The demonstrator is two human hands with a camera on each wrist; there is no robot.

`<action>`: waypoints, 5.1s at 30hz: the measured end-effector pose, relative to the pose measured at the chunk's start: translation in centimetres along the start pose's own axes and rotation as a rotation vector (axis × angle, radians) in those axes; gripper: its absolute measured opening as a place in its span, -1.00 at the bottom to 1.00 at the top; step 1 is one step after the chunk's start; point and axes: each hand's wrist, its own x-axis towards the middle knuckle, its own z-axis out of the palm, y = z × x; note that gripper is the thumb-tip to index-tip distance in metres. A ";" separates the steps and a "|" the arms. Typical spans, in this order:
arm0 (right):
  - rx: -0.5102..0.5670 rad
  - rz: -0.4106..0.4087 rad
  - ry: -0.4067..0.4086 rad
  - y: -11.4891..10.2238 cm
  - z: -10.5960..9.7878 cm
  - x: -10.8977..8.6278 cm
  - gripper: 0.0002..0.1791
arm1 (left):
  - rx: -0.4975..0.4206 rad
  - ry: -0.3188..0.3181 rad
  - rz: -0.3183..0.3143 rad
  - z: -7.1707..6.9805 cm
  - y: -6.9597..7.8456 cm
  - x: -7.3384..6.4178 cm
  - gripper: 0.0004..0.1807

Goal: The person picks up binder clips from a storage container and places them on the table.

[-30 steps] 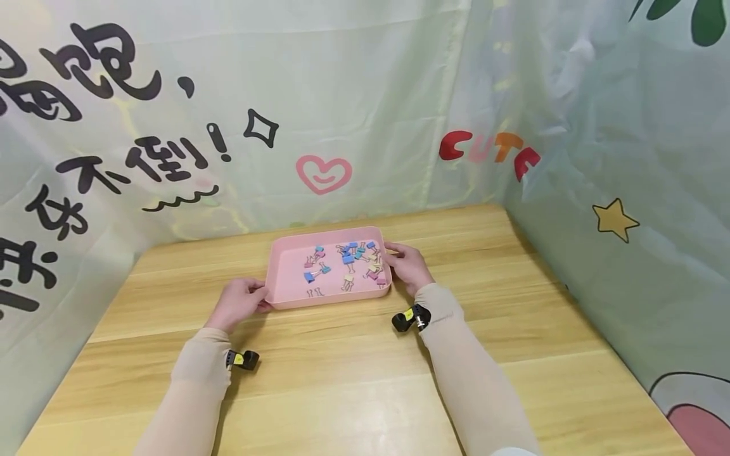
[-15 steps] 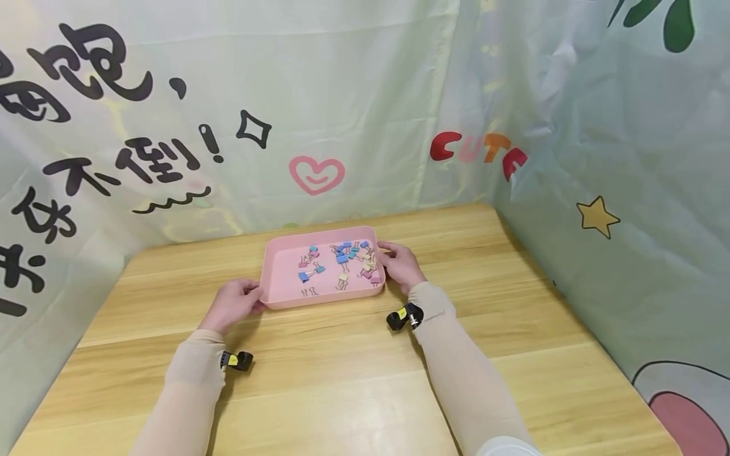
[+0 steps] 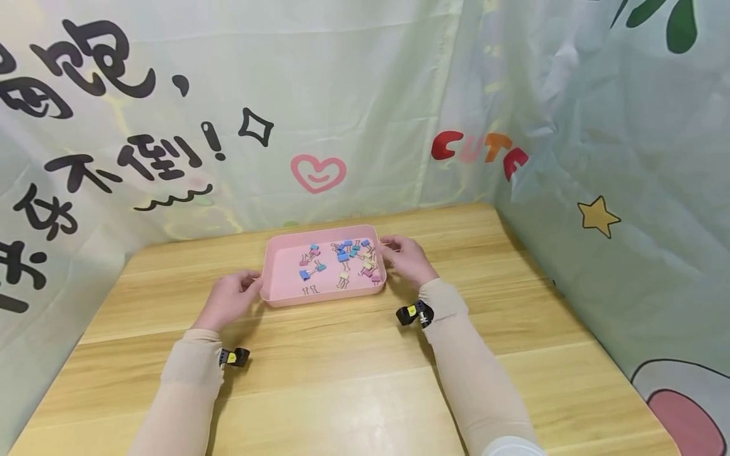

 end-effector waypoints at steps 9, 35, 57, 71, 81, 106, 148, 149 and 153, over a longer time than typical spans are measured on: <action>-0.041 -0.073 0.041 -1.4 -1.2 -0.6 -0.59 | -0.012 0.077 -0.032 0.0 0.9 -0.2 -0.64; -0.499 -0.164 -0.321 -8.6 8.7 6.3 -0.69 | 0.000 0.125 -0.138 1.3 0.2 0.3 -0.76; -0.816 -0.221 -0.547 -8.9 14.8 7.0 -0.78 | -0.075 0.022 -0.189 0.9 0.2 0.4 -0.81; -0.789 -0.237 -0.552 -8.2 15.0 7.0 -0.79 | -0.083 0.025 -0.193 1.0 0.3 0.2 -0.81; -0.577 -0.367 -0.561 -8.0 13.9 7.8 -0.85 | -0.080 0.034 -0.211 0.9 0.4 0.2 -0.81; -0.453 -0.281 -0.366 -7.4 5.3 7.9 -0.73 | -0.069 0.045 -0.188 1.0 0.7 0.0 -0.80; -0.569 -0.004 -0.106 6.7 -10.6 4.8 -0.62 | -0.079 0.040 -0.207 1.4 0.6 -0.2 -0.79; -0.570 -0.003 -0.101 6.5 -10.6 4.8 -0.61 | -0.077 0.041 -0.206 1.4 0.6 -0.2 -0.79; -0.581 -0.011 -0.084 5.5 -10.6 4.8 -0.56 | -0.073 0.044 -0.203 1.4 0.6 -0.1 -0.79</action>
